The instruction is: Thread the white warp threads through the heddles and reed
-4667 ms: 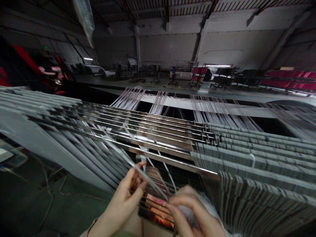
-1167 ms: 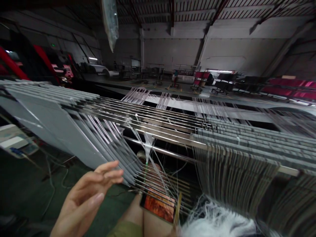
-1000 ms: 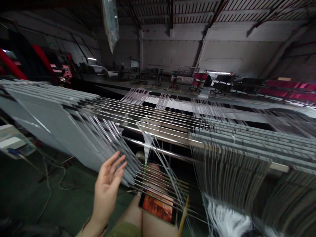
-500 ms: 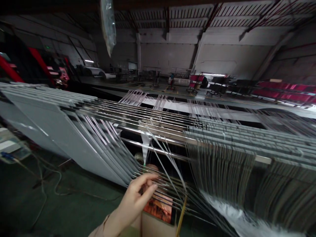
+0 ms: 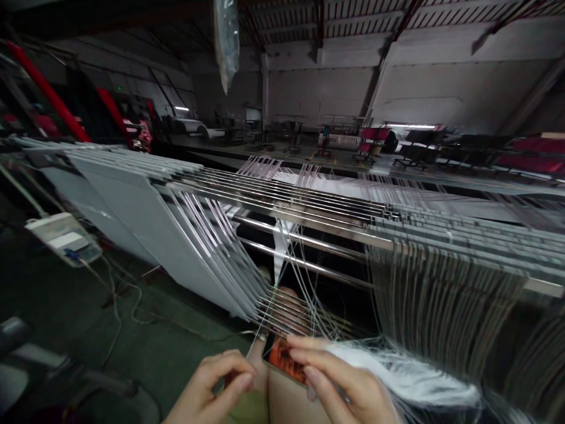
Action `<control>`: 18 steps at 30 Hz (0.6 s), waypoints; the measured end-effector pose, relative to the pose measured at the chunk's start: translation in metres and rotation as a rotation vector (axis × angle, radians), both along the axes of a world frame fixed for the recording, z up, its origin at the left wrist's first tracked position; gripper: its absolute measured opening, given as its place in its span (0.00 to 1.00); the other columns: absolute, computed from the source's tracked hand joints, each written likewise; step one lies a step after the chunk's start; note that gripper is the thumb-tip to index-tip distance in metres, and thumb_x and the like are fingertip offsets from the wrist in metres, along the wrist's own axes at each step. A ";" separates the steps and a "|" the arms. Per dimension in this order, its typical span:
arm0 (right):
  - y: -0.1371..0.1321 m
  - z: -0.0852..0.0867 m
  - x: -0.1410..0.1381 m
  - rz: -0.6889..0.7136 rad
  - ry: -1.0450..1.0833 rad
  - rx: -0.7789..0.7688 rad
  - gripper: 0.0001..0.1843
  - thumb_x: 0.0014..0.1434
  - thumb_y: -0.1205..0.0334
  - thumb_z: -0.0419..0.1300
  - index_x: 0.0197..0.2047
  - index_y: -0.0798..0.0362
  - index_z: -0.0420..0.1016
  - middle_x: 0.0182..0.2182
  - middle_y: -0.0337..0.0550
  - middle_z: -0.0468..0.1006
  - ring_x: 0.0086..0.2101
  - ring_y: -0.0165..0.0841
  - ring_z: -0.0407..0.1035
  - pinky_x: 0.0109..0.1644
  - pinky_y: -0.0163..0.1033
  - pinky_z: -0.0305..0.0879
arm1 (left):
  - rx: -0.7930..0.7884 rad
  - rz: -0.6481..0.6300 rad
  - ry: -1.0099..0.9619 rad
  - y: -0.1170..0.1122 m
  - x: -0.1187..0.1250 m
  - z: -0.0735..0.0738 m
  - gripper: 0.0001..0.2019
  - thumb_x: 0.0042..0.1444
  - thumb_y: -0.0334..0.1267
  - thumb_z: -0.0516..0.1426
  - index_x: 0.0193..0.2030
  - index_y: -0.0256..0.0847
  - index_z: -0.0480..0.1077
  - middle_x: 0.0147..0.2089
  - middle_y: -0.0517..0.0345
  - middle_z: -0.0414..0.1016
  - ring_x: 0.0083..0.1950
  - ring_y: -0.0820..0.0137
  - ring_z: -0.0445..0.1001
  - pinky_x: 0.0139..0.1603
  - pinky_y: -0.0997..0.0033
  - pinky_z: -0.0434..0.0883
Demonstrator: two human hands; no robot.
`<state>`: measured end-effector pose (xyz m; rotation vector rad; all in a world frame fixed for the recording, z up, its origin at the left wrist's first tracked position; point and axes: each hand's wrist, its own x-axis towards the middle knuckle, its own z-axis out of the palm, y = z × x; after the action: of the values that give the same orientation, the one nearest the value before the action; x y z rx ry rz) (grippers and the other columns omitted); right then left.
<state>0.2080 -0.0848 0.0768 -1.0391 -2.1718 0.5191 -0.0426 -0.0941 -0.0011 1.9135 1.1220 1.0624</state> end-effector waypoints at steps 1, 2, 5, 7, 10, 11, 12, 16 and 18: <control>0.002 -0.005 -0.004 0.017 -0.033 0.055 0.17 0.66 0.63 0.55 0.56 0.44 0.75 0.53 0.40 0.78 0.50 0.32 0.74 0.54 0.32 0.67 | -0.035 0.006 -0.024 -0.001 -0.001 0.000 0.11 0.62 0.36 0.53 0.32 0.39 0.74 0.26 0.58 0.73 0.29 0.72 0.71 0.31 0.77 0.64; 0.003 -0.012 -0.007 0.022 -0.069 0.096 0.19 0.66 0.66 0.54 0.58 0.45 0.73 0.56 0.41 0.74 0.54 0.33 0.71 0.57 0.34 0.65 | -0.057 0.011 -0.046 -0.002 -0.002 0.000 0.11 0.62 0.37 0.53 0.32 0.39 0.74 0.27 0.58 0.72 0.30 0.72 0.70 0.31 0.76 0.64; 0.007 -0.032 -0.010 -0.017 -0.185 0.194 0.24 0.66 0.71 0.49 0.63 0.49 0.66 0.63 0.45 0.66 0.60 0.35 0.63 0.61 0.42 0.61 | -0.079 0.020 -0.083 -0.004 -0.003 0.000 0.13 0.62 0.40 0.53 0.30 0.38 0.73 0.28 0.57 0.69 0.31 0.71 0.69 0.32 0.75 0.64; 0.009 -0.040 -0.008 -0.048 -0.252 0.301 0.27 0.64 0.73 0.49 0.65 0.51 0.62 0.62 0.46 0.67 0.59 0.36 0.64 0.61 0.43 0.61 | -0.083 0.057 -0.067 -0.005 -0.003 -0.001 0.14 0.62 0.40 0.52 0.28 0.38 0.71 0.28 0.57 0.68 0.31 0.70 0.68 0.32 0.75 0.62; 0.006 -0.043 0.001 -0.074 -0.317 0.461 0.31 0.62 0.73 0.51 0.67 0.50 0.59 0.59 0.42 0.71 0.56 0.33 0.68 0.60 0.38 0.62 | -0.073 0.150 -0.008 -0.004 -0.001 -0.001 0.14 0.63 0.38 0.51 0.27 0.38 0.69 0.29 0.57 0.67 0.31 0.70 0.67 0.32 0.74 0.61; 0.004 -0.042 0.005 -0.071 -0.341 0.478 0.32 0.62 0.73 0.52 0.68 0.48 0.58 0.59 0.40 0.72 0.55 0.33 0.69 0.60 0.37 0.61 | -0.069 0.170 0.002 -0.004 -0.001 -0.001 0.14 0.63 0.38 0.51 0.27 0.38 0.69 0.29 0.57 0.67 0.32 0.70 0.67 0.32 0.74 0.61; 0.002 -0.042 0.010 -0.062 -0.366 0.484 0.32 0.62 0.72 0.53 0.68 0.47 0.58 0.59 0.39 0.72 0.55 0.33 0.69 0.61 0.37 0.61 | -0.064 0.182 0.001 -0.003 -0.001 -0.001 0.14 0.63 0.38 0.51 0.28 0.38 0.70 0.29 0.57 0.67 0.32 0.70 0.67 0.33 0.74 0.61; -0.003 -0.046 0.022 -0.074 -0.475 0.483 0.30 0.63 0.72 0.50 0.68 0.51 0.58 0.58 0.43 0.72 0.55 0.35 0.70 0.58 0.37 0.65 | -0.072 0.196 -0.036 -0.002 0.001 0.002 0.13 0.63 0.38 0.52 0.29 0.39 0.71 0.29 0.57 0.68 0.32 0.70 0.67 0.33 0.74 0.62; -0.001 -0.045 0.019 -0.114 -0.498 0.509 0.27 0.62 0.71 0.50 0.65 0.54 0.63 0.55 0.45 0.76 0.51 0.36 0.73 0.53 0.35 0.69 | -0.076 0.205 -0.048 -0.001 0.002 0.003 0.13 0.62 0.38 0.53 0.28 0.38 0.71 0.29 0.57 0.67 0.31 0.70 0.67 0.33 0.74 0.62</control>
<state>0.2271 -0.0859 0.0315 -1.0629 -2.4529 -0.3782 -0.0402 -0.0953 0.0021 1.7327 1.3336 1.1519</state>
